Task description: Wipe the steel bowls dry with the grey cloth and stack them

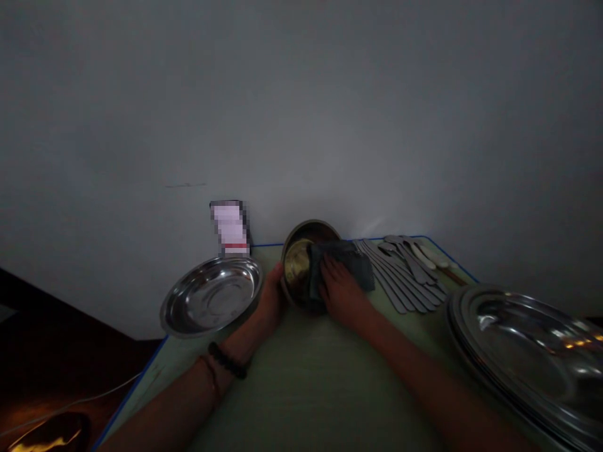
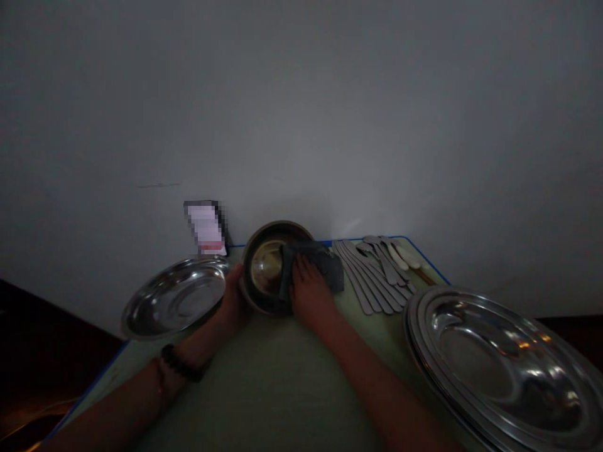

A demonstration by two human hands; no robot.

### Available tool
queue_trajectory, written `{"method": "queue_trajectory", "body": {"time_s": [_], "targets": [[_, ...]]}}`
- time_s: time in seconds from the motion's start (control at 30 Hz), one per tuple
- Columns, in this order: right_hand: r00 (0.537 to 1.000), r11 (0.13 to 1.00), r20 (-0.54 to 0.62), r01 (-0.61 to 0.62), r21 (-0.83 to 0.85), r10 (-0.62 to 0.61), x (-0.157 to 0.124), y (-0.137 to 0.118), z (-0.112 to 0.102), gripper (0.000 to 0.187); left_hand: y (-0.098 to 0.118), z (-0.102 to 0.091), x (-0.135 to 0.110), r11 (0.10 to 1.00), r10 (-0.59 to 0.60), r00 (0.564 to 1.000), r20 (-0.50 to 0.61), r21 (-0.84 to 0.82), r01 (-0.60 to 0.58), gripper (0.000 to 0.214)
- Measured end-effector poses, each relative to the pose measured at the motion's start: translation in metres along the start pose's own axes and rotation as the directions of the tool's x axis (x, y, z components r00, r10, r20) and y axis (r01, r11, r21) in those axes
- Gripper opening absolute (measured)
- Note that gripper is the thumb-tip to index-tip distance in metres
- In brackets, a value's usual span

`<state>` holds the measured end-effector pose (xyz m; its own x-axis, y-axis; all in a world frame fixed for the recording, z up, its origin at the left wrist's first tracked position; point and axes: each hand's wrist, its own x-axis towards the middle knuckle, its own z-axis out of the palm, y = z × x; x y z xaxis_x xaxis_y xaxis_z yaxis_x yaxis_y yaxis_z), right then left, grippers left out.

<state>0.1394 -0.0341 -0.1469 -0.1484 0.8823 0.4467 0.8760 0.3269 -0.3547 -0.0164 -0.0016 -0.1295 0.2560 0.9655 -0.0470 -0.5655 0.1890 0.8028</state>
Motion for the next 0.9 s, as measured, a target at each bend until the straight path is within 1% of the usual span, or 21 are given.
{"method": "queue_trajectory", "body": {"time_s": [0.07, 0.13, 0.2, 0.27, 0.33, 0.4, 0.43, 0.47, 0.53, 0.57, 0.63, 0.73, 0.8, 0.9], "targets": [[0.999, 0.993, -0.033, -0.027, 0.115, 0.031, 0.012, -0.007, 0.005, 0.059, 0.0, 0.001, -0.001, 1.0, -0.026, 1.0, -0.013, -0.002, 0.026, 0.04], [0.999, 0.965, -0.026, -0.028, 0.259, 0.036, 0.022, -0.021, 0.01, 0.06, 0.001, 0.003, -0.001, 1.0, -0.027, 0.999, -0.043, -0.012, 0.027, 0.039], [1.0, 0.928, 0.0, 0.024, 0.371, -0.026, 0.028, -0.037, 0.011, 0.059, 0.003, 0.005, -0.002, 0.999, 0.0, 0.996, -0.084, -0.033, -0.003, 0.036], [0.992, 0.897, 0.039, 0.093, 0.432, -0.122, 0.026, -0.049, 0.008, 0.057, 0.006, 0.007, -0.002, 0.999, 0.016, 0.993, -0.118, -0.05, -0.022, 0.034], [0.973, 0.877, 0.098, 0.143, 0.458, -0.209, 0.018, -0.054, -0.001, 0.055, 0.008, 0.008, -0.002, 0.998, 0.008, 0.99, -0.137, -0.054, -0.015, 0.035], [0.953, 0.882, 0.161, 0.165, 0.441, -0.258, 0.006, -0.052, -0.013, 0.054, 0.007, 0.01, -0.004, 0.998, 0.024, 0.989, -0.146, -0.046, -0.031, 0.036], [0.95, 0.904, 0.193, 0.154, 0.399, -0.247, 0.0, -0.05, -0.018, 0.053, 0.006, 0.011, -0.005, 0.998, 0.039, 0.988, -0.147, -0.042, -0.046, 0.037], [0.953, 0.934, 0.221, 0.126, 0.335, -0.208, -0.005, -0.047, -0.024, 0.051, 0.004, 0.012, -0.006, 0.997, 0.06, 0.987, -0.149, -0.038, -0.067, 0.039], [0.964, 0.982, 0.256, 0.028, 0.187, -0.076, -0.012, -0.041, -0.03, 0.046, 0.0, 0.015, -0.009, 0.995, 0.095, 0.985, -0.142, -0.025, -0.1, 0.044], [0.966, 0.992, 0.257, -0.025, 0.121, -0.007, -0.012, -0.037, -0.031, 0.043, -0.002, 0.016, -0.01, 0.994, 0.106, 0.985, -0.14, -0.018, -0.109, 0.044], [0.973, 0.994, 0.21, -0.101, 0.036, 0.091, -0.008, -0.029, -0.03, 0.041, -0.005, 0.018, -0.012, 0.992, 0.125, 0.985, -0.121, 0.008, -0.125, 0.042], [0.989, 0.991, 0.071, -0.13, 0.012, 0.129, 0.006, -0.02, -0.019, 0.044, -0.005, 0.017, -0.012, 0.989, 0.147, 0.984, -0.096, 0.047, -0.143, 0.033], [0.994, 0.992, -0.006, -0.113, 0.063, 0.113, 0.018, -0.018, -0.011, 0.047, -0.004, 0.016, -0.011, 0.989, 0.141, 0.986, -0.088, 0.058, -0.136, 0.031], [0.994, 0.981, -0.043, -0.094, 0.171, 0.103, 0.029, -0.022, -0.002, 0.049, -0.003, 0.015, -0.009, 0.995, 0.096, 0.989, -0.111, 0.044, -0.092, 0.031]]}}
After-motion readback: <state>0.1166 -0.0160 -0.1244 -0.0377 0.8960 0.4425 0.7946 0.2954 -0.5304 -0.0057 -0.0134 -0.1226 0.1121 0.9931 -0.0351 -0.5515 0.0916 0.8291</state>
